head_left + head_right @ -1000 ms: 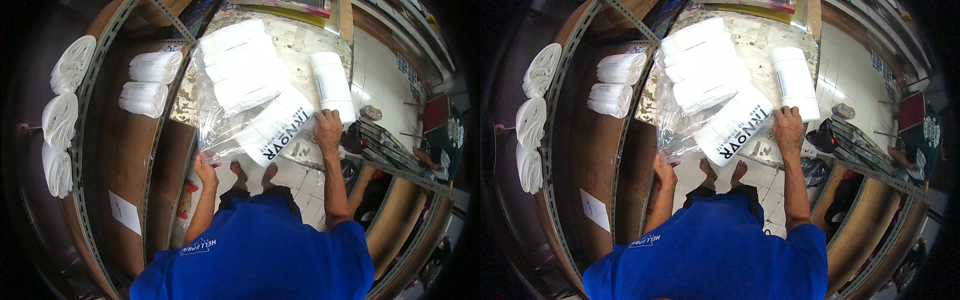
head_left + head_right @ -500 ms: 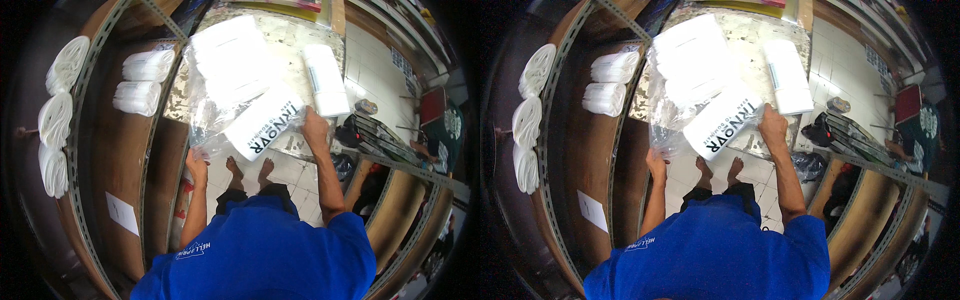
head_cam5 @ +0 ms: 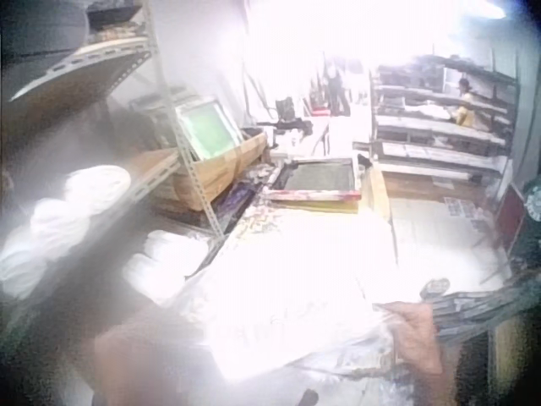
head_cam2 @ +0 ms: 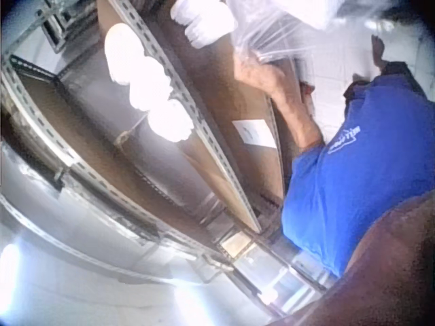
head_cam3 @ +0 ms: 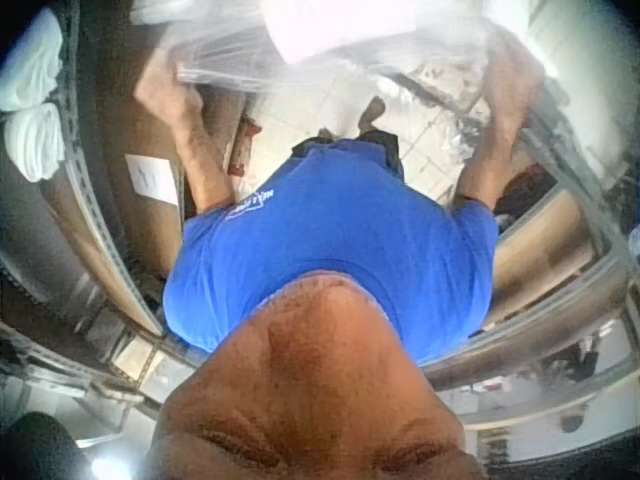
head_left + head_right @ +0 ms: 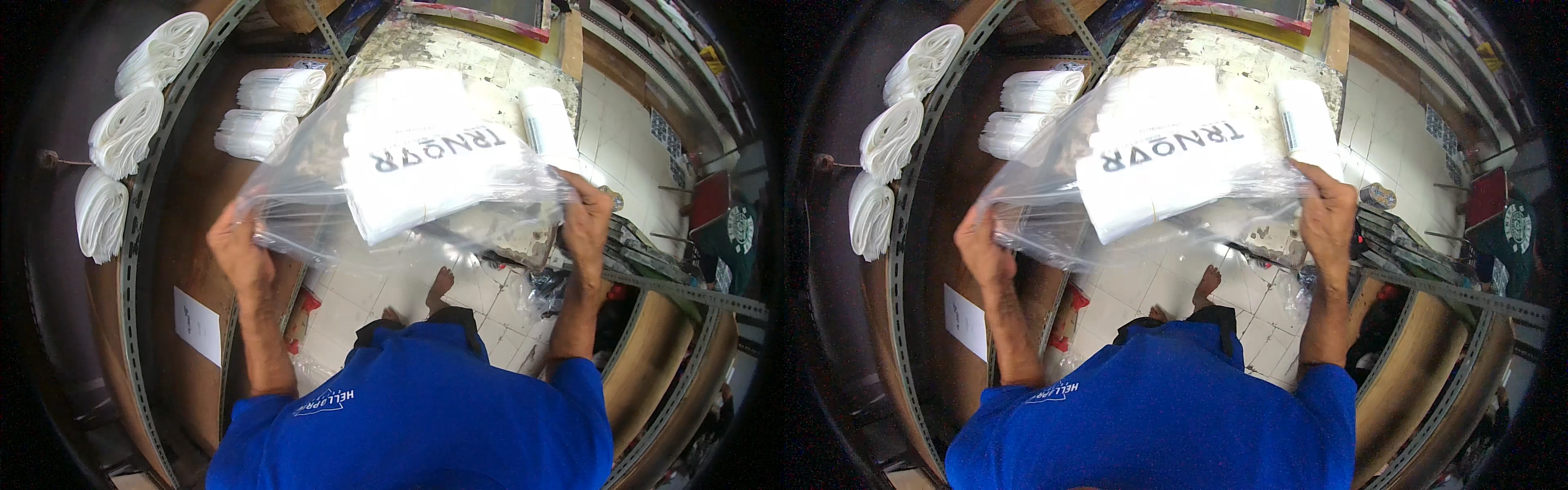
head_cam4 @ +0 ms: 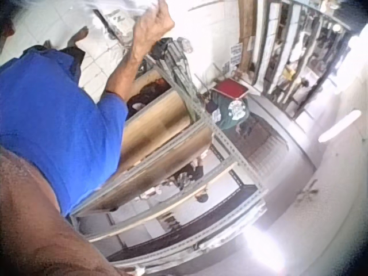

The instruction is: The person organizes printed white plastic bags by stacking them on a table, placing the stacks into a larger clear plastic bag, and then moving the filled bag to a shelf.

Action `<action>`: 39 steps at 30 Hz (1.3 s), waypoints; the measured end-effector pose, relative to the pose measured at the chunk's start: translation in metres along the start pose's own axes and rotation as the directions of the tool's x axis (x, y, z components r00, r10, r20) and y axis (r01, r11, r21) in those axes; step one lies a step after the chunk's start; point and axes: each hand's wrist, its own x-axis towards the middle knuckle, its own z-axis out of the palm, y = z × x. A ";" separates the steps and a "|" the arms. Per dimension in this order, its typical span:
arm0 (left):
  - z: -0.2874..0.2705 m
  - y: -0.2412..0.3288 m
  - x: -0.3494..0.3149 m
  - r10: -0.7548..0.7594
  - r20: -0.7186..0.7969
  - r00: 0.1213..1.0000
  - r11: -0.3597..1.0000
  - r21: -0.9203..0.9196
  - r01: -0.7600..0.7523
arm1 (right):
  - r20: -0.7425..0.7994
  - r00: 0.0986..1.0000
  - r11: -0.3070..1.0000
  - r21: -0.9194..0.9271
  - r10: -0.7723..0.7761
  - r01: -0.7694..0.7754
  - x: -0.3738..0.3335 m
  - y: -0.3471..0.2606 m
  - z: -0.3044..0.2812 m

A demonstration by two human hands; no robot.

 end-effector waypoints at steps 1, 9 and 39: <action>-0.002 0.021 0.002 0.021 -0.004 1.000 0.999 -0.040 -0.021 | -0.013 1.000 1.000 0.004 0.018 -0.018 -0.003 -0.021 -0.010; -0.099 0.115 -0.020 0.221 0.060 0.973 0.973 0.053 -0.224 | -0.144 0.989 0.999 -0.048 -0.025 0.018 -0.059 -0.166 -0.050; -0.121 -0.310 -0.199 -0.486 0.371 0.791 0.874 0.237 0.425 | -0.117 0.799 0.801 -0.047 0.589 -0.597 -0.377 0.186 0.080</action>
